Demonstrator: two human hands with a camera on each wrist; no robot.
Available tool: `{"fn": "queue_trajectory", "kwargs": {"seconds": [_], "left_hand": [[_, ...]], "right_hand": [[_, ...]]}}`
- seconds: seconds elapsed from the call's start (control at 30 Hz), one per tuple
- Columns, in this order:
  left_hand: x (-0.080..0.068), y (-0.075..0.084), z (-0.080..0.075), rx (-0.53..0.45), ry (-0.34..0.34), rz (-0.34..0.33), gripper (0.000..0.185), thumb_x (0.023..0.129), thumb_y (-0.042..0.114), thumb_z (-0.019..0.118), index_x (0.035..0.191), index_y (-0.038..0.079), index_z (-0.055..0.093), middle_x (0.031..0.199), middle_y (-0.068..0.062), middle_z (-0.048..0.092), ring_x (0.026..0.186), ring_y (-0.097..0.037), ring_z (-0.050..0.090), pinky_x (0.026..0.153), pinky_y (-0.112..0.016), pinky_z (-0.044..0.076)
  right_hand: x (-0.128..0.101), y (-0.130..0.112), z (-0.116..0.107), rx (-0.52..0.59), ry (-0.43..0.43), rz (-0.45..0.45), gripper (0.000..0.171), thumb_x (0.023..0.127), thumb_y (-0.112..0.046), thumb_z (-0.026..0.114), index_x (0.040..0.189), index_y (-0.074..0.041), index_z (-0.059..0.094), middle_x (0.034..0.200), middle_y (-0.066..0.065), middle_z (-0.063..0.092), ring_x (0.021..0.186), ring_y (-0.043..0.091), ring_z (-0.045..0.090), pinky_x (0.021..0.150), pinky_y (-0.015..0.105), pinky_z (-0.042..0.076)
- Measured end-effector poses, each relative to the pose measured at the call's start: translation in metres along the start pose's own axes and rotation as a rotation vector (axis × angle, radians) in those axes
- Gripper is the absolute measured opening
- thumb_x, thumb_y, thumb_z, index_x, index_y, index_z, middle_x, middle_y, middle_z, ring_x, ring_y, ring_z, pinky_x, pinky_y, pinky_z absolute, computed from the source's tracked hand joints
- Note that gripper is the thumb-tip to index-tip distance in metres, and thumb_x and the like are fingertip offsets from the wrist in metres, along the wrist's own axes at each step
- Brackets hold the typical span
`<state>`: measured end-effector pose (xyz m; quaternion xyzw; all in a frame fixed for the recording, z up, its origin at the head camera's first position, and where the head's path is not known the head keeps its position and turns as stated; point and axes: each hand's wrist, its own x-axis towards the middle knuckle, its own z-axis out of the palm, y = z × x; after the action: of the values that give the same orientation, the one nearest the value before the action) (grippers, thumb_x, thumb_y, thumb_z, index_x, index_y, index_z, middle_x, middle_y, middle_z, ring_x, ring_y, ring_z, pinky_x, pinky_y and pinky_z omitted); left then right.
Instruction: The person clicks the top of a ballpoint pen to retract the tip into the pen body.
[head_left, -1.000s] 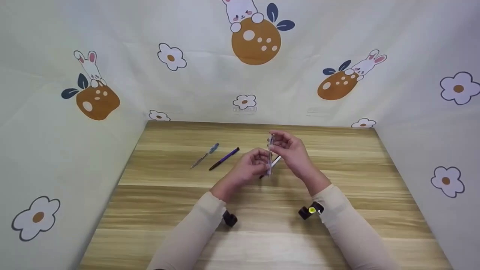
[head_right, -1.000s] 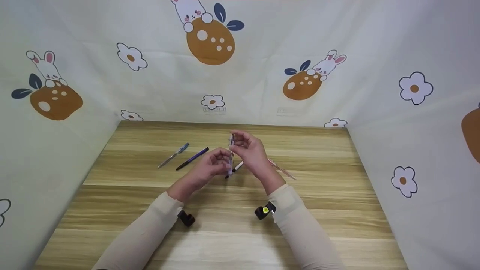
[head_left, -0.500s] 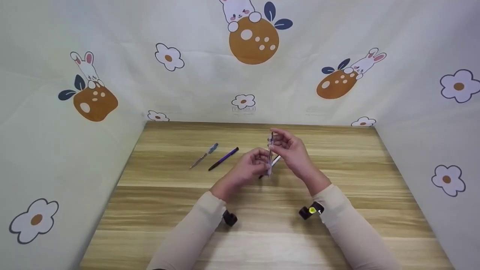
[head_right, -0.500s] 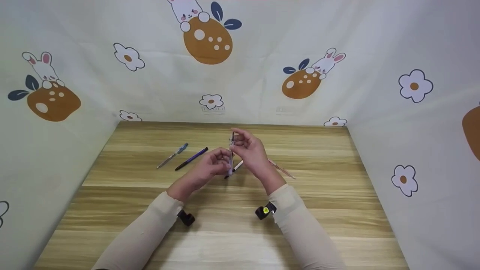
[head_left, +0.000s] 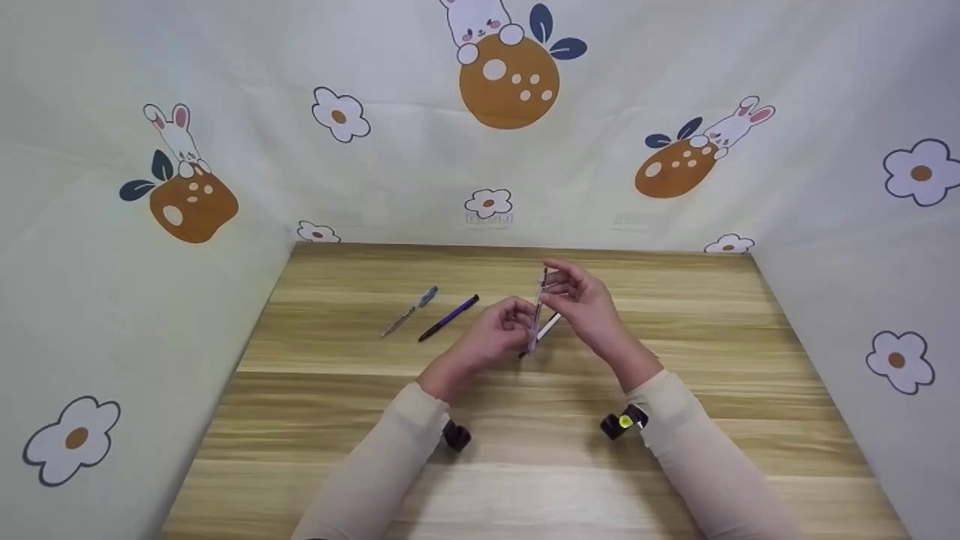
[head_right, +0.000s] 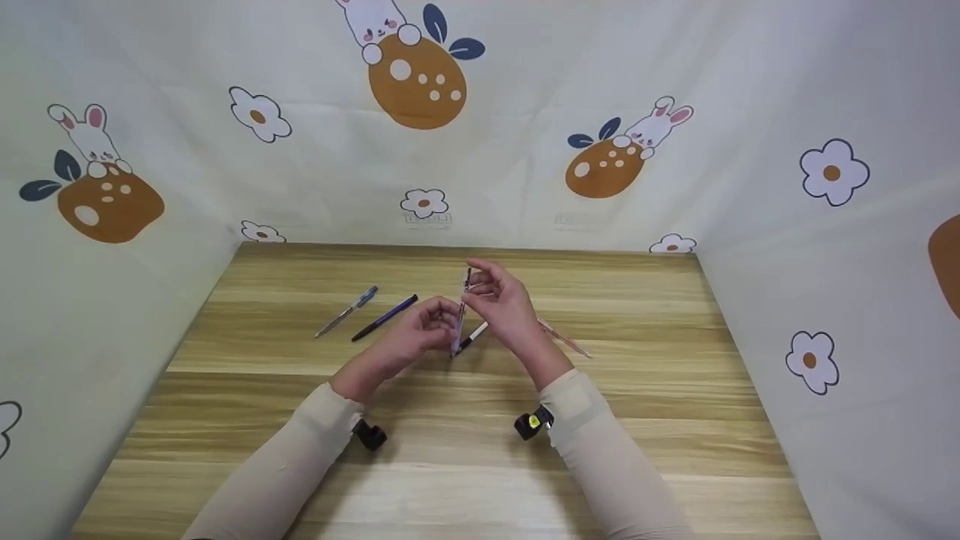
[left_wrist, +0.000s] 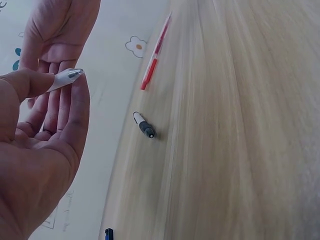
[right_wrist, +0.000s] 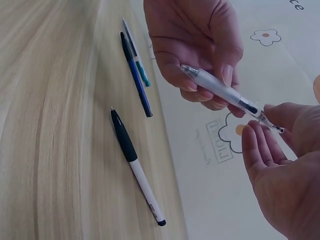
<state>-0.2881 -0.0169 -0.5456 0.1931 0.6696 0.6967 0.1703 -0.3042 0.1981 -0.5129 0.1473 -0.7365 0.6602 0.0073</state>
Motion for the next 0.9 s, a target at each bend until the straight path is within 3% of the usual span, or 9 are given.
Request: {"fn": "queue_trajectory", "kwargs": {"seconds": [0.4,0.67,0.9], "left_hand": [[-0.003,-0.001,-0.006,0.188,0.06,-0.031,0.033,0.093,-0.008,0.064,0.125,-0.003,0.064,0.108,-0.006,0.066,0.097,-0.016,0.064,0.083,-0.026,0.058],[-0.008,-0.004,-0.013,0.386,0.128,-0.066,0.027,0.098,-0.005,0.066,0.123,0.002,0.067,0.107,-0.004,0.066,0.099,-0.016,0.065,0.089,-0.03,0.057],[-0.013,-0.004,-0.021,0.615,0.166,-0.073,0.02,0.101,0.005,0.072,0.121,0.005,0.071,0.104,-0.003,0.071,0.097,-0.018,0.069,0.089,-0.037,0.06]], "right_hand": [[-0.003,0.011,-0.007,-0.172,0.001,-0.053,0.055,0.1,0.0,0.079,0.153,-0.001,0.061,0.13,0.025,0.068,0.112,0.031,0.071,0.094,0.029,0.059],[-0.004,0.024,-0.014,-0.414,-0.029,-0.189,0.055,0.098,0.0,0.081,0.149,0.001,0.062,0.129,0.019,0.068,0.114,0.04,0.069,0.097,0.059,0.059],[-0.004,0.029,-0.018,-0.497,-0.05,-0.213,0.054,0.098,-0.001,0.081,0.149,0.002,0.062,0.128,0.02,0.066,0.115,0.042,0.068,0.098,0.065,0.058]]}}
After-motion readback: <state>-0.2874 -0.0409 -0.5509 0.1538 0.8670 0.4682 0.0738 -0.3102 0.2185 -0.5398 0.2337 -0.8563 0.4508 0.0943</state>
